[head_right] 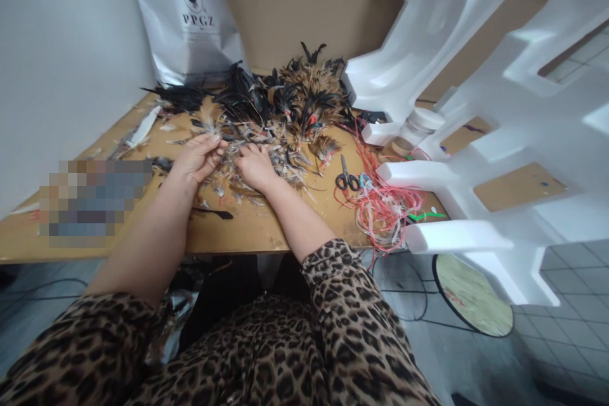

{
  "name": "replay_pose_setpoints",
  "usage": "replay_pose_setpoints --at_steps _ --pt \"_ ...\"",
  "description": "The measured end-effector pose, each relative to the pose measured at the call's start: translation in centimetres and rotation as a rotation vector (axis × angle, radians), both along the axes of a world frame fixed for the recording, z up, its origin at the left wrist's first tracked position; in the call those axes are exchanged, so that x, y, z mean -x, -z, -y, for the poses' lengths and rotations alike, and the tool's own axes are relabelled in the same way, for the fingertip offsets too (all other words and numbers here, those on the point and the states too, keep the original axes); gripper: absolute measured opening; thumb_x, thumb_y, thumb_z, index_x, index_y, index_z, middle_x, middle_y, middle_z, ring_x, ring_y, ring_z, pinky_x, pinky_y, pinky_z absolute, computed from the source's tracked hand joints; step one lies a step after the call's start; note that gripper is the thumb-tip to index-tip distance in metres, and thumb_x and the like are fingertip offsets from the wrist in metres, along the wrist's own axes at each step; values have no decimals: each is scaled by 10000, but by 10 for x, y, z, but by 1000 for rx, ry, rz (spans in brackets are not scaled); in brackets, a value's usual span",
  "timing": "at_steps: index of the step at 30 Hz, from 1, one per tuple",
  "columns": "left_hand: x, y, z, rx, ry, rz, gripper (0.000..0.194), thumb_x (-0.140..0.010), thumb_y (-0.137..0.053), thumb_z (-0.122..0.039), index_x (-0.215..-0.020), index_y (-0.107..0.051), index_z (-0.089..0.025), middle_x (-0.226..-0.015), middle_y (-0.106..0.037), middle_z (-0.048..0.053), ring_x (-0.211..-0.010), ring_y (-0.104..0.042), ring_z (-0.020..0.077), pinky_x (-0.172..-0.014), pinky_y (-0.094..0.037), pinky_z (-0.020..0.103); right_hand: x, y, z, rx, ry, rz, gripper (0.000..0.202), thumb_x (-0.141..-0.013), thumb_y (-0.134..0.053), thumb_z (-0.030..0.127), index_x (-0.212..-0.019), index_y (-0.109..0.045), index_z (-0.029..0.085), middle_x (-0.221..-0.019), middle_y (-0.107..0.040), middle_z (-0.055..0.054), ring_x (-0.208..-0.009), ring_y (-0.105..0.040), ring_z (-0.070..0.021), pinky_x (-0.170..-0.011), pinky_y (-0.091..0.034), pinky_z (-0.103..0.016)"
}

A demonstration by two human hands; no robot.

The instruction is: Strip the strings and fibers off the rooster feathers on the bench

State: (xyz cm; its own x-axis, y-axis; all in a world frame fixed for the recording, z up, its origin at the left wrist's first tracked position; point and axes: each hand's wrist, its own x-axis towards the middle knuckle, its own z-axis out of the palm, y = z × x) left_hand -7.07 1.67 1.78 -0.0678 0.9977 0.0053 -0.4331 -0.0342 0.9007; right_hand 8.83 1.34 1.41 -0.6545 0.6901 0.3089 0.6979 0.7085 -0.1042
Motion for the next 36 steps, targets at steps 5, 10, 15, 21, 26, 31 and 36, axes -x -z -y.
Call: replay_pose_setpoints --at_steps 5,10,15,21,26,31,36 --pt "-2 1 1 8 33 -6 180 -640 -746 -197 -722 -607 -118 -678 -665 21 -486 -542 31 -424 -385 114 1 1 0 6 -14 14 238 -868 -461 236 -938 -681 178 -1058 -583 -113 -1072 -379 -257 -891 -223 -409" --pt "-1 2 -1 -11 53 17 168 -637 -746 -179 -714 -617 -103 -665 -667 24 -481 -551 35 -421 -398 114 0 0 -2 5 0 14 271 -890 -425 255 -886 -683 174 -1026 -598 -110 -1058 -402 -250 -891 -231 -404" --pt "0 3 -1 -14 40 24 170 -642 -746 -179 -738 -631 -98 -712 -683 37 -502 -572 41 -431 -413 114 -12 -6 -10 -71 77 -82 260 -895 -414 262 -923 -665 198 -1084 -603 -93 -1090 -415 -249 -917 -233 -399" --pt "0 3 0 19 59 22 160 -628 -753 -161 -733 -653 -93 -725 -682 37 -520 -580 49 -414 -404 113 -21 -9 -19 -154 130 -192 279 -902 -376 226 -990 -638 189 -1085 -615 -102 -1048 -467 -231 -934 -243 -391" --pt "1 4 -1 51 129 57 125 -644 -736 -123 -722 -645 -88 -710 -674 39 -523 -587 57 -432 -427 120 -23 -9 -20 -256 162 -268 308 -924 -337 258 -991 -631 196 -1059 -627 -91 -1043 -485 -217 -957 -244 -392" --pt "3 6 -1 107 242 115 85 -687 -683 -73 -741 -622 -95 -741 -684 60 -552 -612 70 -444 -446 114 -24 -11 -20 -304 172 -287 326 -936 -319 284 -987 -633 214 -1083 -618 -87 -1109 -460 -211 -972 -241 -399" --pt "6 5 1 127 345 159 59 -731 -626 -66 -784 -623 -92 -786 -698 88 -585 -636 86 -483 -483 123 -25 -10 -22 -346 168 -336 319 -937 -337 308 -970 -645 234 -1081 -618 -73 -1154 -438 -210 -987 -234 -414"
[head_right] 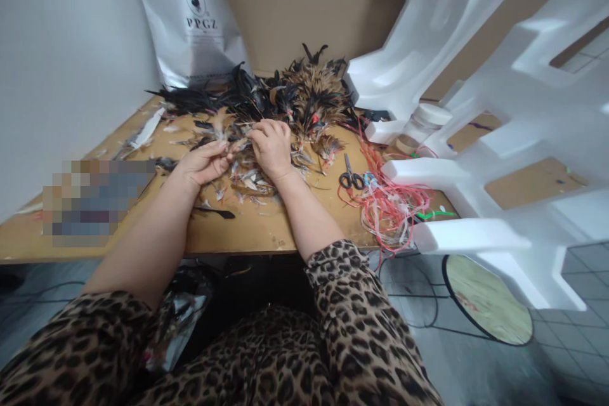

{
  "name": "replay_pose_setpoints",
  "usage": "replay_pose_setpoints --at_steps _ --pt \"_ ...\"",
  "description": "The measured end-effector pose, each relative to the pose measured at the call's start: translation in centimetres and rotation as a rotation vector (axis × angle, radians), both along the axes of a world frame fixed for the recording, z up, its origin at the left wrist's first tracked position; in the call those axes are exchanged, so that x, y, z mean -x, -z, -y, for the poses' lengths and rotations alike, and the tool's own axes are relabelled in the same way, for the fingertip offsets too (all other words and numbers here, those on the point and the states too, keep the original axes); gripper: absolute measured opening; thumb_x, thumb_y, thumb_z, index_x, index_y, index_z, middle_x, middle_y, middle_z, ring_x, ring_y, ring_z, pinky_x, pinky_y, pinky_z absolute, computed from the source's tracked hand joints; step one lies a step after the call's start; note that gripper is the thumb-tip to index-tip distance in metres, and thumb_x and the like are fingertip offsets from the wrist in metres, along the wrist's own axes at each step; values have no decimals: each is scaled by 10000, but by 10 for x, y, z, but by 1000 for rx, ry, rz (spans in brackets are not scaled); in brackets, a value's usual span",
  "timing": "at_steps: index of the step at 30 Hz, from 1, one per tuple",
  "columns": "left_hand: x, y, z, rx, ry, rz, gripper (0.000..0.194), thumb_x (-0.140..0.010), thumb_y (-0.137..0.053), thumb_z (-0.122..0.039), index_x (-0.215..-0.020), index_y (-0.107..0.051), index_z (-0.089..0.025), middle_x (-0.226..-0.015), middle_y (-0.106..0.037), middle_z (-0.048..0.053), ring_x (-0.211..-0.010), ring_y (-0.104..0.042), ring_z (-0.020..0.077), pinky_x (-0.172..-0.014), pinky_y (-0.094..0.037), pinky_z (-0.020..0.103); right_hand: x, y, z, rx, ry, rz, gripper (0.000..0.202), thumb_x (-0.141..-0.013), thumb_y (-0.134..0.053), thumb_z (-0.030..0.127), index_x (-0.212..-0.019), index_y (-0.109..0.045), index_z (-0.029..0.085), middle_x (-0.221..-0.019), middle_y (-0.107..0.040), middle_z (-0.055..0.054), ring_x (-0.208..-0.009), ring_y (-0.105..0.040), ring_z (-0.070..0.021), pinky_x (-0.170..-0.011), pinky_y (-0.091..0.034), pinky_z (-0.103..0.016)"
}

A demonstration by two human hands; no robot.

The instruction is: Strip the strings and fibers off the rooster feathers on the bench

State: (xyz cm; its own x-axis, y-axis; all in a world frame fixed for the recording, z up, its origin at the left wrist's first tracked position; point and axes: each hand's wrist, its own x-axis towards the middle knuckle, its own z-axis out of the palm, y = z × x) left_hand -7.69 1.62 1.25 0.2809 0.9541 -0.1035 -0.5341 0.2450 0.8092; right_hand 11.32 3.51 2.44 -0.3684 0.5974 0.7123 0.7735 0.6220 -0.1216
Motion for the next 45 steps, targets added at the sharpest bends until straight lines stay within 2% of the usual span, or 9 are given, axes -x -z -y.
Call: replay_pose_setpoints --at_steps 12,15,19,22,25,28,31,38,45 --pt "-7 -2 5 21 35 -44 76 -747 -594 -35 -778 -647 -80 -733 -684 75 -558 -611 66 -492 -477 114 5 7 -1 -53 -24 19 285 -923 -384 308 -940 -665 268 -1117 -603 -53 -1190 -410 -219 -1005 -232 -436" --pt "-9 -1 3 4 -22 -50 58 -739 -611 -37 -759 -649 -76 -698 -668 58 -540 -589 45 -493 -464 99 7 7 2 -34 -28 -23 270 -914 -401 312 -959 -662 259 -1132 -594 -62 -1189 -410 -226 -1005 -242 -432" --pt "-10 -2 0 -50 -195 -51 30 -720 -654 -64 -711 -638 -88 -699 -661 43 -538 -576 33 -478 -445 90 12 1 11 27 -16 -225 255 -887 -453 325 -1019 -644 220 -1157 -575 -85 -1142 -446 -214 -986 -288 -390" --pt "-10 -4 -1 -75 -297 -50 44 -717 -662 -79 -687 -635 -97 -678 -654 31 -528 -563 27 -464 -431 85 18 -2 15 164 -61 -426 243 -857 -495 353 -897 -666 185 -1008 -624 -72 -1009 -514 -191 -931 -344 -343" --pt "-12 -6 -1 -101 -309 -64 35 -707 -673 -96 -689 -643 -99 -674 -655 27 -530 -560 27 -472 -431 89 25 -1 15 435 -185 -655 287 -818 -526 411 -758 -660 164 -765 -629 -24 -769 -543 -143 -767 -409 -272" --pt "-14 -5 1 -121 -286 -97 73 -672 -713 -127 -697 -651 -98 -686 -663 34 -539 -565 32 -491 -438 100 31 1 14 729 -273 -877 332 -746 -587 468 -695 -650 146 -599 -568 19 -578 -471 -91 -590 -374 -225" --pt "-16 -4 2 -144 -251 -133 119 -640 -740 -156 -709 -662 -98 -701 -673 40 -556 -577 39 -505 -441 108 34 2 14 910 -318 -1051 324 -675 -654 461 -688 -647 137 -566 -560 36 -514 -421 -57 -534 -336 -202" --pt "-18 -2 4 -168 -213 -192 138 -630 -743 -169 -732 -682 -100 -722 -691 48 -577 -601 48 -535 -460 114 35 2 13 1041 -381 -1294 253 -611 -721 357 -728 -647 145 -596 -605 41 -497 -434 -36 -519 -341 -182" --pt "-21 -4 8 -173 -150 -252 154 -625 -749 -172 -732 -682 -85 -711 -692 61 -569 -611 58 -530 -470 118 34 7 7 1071 -360 -1337 249 -579 -733 340 -658 -593 151 -520 -553 58 -470 -436 -37 -487 -331 -170"
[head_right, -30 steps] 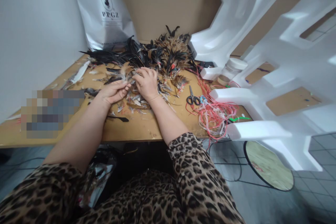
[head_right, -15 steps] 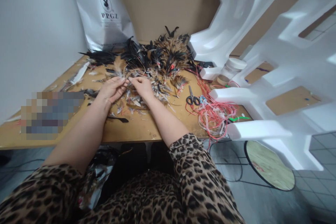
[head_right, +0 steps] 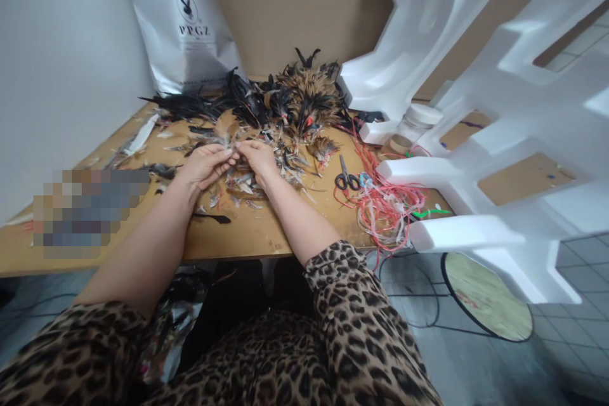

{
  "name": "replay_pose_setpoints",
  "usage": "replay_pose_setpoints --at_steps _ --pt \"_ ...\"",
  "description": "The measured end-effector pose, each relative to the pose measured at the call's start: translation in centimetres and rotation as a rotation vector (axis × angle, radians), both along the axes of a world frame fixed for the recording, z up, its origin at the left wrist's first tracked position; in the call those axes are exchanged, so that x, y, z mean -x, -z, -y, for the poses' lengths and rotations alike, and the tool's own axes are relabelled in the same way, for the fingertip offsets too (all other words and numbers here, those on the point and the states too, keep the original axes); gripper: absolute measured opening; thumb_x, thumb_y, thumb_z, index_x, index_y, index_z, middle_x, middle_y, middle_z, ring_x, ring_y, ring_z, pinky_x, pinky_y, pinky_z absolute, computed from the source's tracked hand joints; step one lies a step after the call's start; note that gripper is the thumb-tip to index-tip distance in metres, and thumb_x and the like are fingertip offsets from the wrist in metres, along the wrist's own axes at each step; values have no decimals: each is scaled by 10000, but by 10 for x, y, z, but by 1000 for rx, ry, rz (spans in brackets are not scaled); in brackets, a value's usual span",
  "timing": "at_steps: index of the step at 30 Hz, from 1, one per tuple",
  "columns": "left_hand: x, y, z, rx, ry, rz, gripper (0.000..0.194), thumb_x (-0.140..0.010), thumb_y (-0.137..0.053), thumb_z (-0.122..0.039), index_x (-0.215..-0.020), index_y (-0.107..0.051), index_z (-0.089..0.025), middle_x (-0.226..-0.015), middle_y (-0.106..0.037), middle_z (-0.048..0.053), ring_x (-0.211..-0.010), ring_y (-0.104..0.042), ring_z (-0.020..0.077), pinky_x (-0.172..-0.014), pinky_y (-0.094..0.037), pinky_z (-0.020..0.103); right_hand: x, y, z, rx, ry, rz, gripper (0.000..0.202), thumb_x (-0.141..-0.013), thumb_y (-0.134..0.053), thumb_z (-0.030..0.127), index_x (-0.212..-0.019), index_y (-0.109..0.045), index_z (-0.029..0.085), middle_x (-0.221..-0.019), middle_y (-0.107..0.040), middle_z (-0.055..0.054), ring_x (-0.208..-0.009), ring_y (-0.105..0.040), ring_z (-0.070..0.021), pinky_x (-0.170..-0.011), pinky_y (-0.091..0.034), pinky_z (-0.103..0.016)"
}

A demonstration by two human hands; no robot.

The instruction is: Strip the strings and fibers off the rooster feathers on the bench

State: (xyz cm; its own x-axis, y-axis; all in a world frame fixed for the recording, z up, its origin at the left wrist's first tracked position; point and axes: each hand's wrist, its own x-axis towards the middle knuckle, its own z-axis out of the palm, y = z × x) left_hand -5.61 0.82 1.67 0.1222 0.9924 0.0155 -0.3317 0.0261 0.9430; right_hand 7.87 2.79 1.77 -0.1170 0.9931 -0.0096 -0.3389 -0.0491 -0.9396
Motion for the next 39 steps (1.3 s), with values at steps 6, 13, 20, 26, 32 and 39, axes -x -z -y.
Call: replay_pose_setpoints --at_steps 6,13,20,26,32,39 --pt "4 3 -5 86 9 107 125 -677 -704 -122 -791 -670 -85 -773 -709 92 -622 -665 112 -463 -468 120 -4 -5 1 -48 -20 10 275 -574 -727 360 -622 -546 159 -473 -465 86 -440 -361 -29 -462 -281 -178" --pt "5 2 -6 196 26 115 78 -702 -676 -83 -777 -656 -79 -719 -699 94 -563 -660 112 -411 -443 104 -6 -8 3 -128 -19 129 283 -570 -719 386 -606 -559 155 -510 -488 71 -489 -392 -47 -516 -323 -192" --pt "4 5 -5 158 41 63 122 -674 -703 -98 -788 -679 -62 -700 -690 96 -543 -636 90 -410 -426 101 -5 -2 0 -183 0 170 232 -580 -703 352 -605 -585 154 -577 -565 46 -545 -463 -63 -558 -369 -195" --pt "3 5 -4 127 37 -14 138 -634 -740 -132 -739 -676 -70 -654 -673 75 -500 -593 62 -459 -451 113 -3 0 1 -191 -12 182 212 -586 -700 341 -615 -604 154 -572 -578 47 -548 -478 -65 -576 -394 -201" --pt "7 7 -9 65 -20 0 121 -645 -735 -157 -711 -659 -90 -658 -668 53 -501 -580 46 -460 -444 104 -15 -10 -6 -205 36 183 216 -602 -694 351 -668 -638 153 -603 -593 31 -566 -485 -70 -586 -396 -206" --pt "8 1 -10 79 -153 111 65 -676 -697 -115 -675 -633 -100 -625 -648 20 -477 -541 22 -441 -421 88 -58 -12 -34 -245 267 306 231 -625 -660 353 -681 -645 129 -574 -574 28 -546 -459 -71 -592 -391 -213"
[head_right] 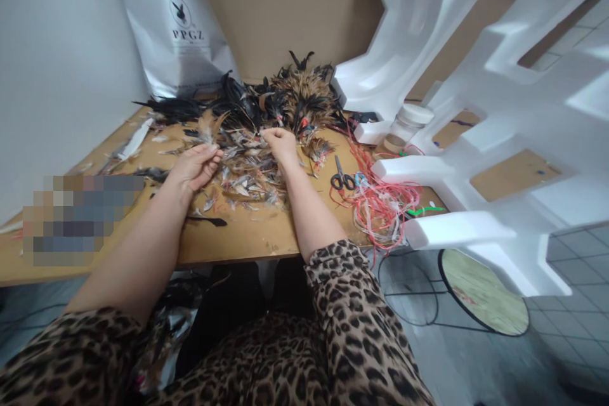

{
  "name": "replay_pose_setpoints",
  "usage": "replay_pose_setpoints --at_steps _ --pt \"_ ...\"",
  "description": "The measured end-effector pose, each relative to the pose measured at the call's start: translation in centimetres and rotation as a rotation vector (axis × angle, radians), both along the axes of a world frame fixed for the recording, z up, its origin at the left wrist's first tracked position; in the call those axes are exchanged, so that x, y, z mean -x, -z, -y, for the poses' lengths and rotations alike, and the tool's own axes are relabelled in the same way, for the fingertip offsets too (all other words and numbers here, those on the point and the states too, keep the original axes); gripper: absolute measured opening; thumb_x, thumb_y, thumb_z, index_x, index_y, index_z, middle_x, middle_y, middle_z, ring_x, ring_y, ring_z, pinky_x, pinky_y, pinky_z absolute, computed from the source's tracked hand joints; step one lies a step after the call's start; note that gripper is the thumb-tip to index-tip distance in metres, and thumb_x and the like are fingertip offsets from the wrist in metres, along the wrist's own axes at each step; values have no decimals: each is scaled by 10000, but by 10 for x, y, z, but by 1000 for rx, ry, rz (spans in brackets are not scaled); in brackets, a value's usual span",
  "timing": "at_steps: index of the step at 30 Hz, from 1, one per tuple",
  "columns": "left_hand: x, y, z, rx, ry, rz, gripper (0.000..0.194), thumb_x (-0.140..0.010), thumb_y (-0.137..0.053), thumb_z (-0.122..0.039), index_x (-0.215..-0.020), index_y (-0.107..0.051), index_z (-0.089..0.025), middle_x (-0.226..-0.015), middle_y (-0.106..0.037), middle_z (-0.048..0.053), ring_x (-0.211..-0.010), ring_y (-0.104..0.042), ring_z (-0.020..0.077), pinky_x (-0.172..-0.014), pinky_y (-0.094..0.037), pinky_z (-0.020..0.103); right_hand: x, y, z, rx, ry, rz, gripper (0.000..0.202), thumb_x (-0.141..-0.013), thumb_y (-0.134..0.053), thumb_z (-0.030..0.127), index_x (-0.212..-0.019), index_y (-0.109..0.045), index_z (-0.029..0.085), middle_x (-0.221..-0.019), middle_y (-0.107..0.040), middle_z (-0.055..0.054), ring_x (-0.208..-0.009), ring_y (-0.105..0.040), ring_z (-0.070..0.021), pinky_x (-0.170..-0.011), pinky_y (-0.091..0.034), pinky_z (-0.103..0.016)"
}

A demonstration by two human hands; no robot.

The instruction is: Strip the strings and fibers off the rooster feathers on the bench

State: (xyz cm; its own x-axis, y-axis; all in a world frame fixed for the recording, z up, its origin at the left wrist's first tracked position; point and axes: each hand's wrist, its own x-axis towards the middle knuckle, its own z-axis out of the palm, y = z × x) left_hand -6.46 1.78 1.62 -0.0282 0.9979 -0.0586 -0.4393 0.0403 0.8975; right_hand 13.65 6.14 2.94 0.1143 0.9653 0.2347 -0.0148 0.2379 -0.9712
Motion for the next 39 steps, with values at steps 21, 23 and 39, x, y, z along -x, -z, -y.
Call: replay_pose_setpoints --at_steps 21,23,39 --pt "-1 7 -2 12 -13 -6 51 -683 -686 -114 -706 -644 -96 -659 -663 36 -499 -554 28 -470 -434 92 5 -5 -18 -103 -172 1437 223 -761 -529 220 -909 -691 182 -1024 -672 -136 -968 -614 -264 -826 -454 -362" --pt "-1 7 -2 9 -15 2 45 -685 -682 -108 -705 -644 -94 -655 -663 36 -497 -558 31 -466 -437 94 4 -6 -17 -94 -135 1423 203 -766 -521 202 -873 -688 156 -996 -673 -151 -952 -614 -258 -830 -450 -356" --pt "0 8 -2 42 63 32 72 -711 -660 -85 -781 -658 -67 -777 -706 102 -576 -642 84 -446 -454 105 26 -9 -11 236 -541 -56 268 -677 -709 313 -618 -516 135 -532 -578 36 -379 -367 -18 -355 -230 -142"
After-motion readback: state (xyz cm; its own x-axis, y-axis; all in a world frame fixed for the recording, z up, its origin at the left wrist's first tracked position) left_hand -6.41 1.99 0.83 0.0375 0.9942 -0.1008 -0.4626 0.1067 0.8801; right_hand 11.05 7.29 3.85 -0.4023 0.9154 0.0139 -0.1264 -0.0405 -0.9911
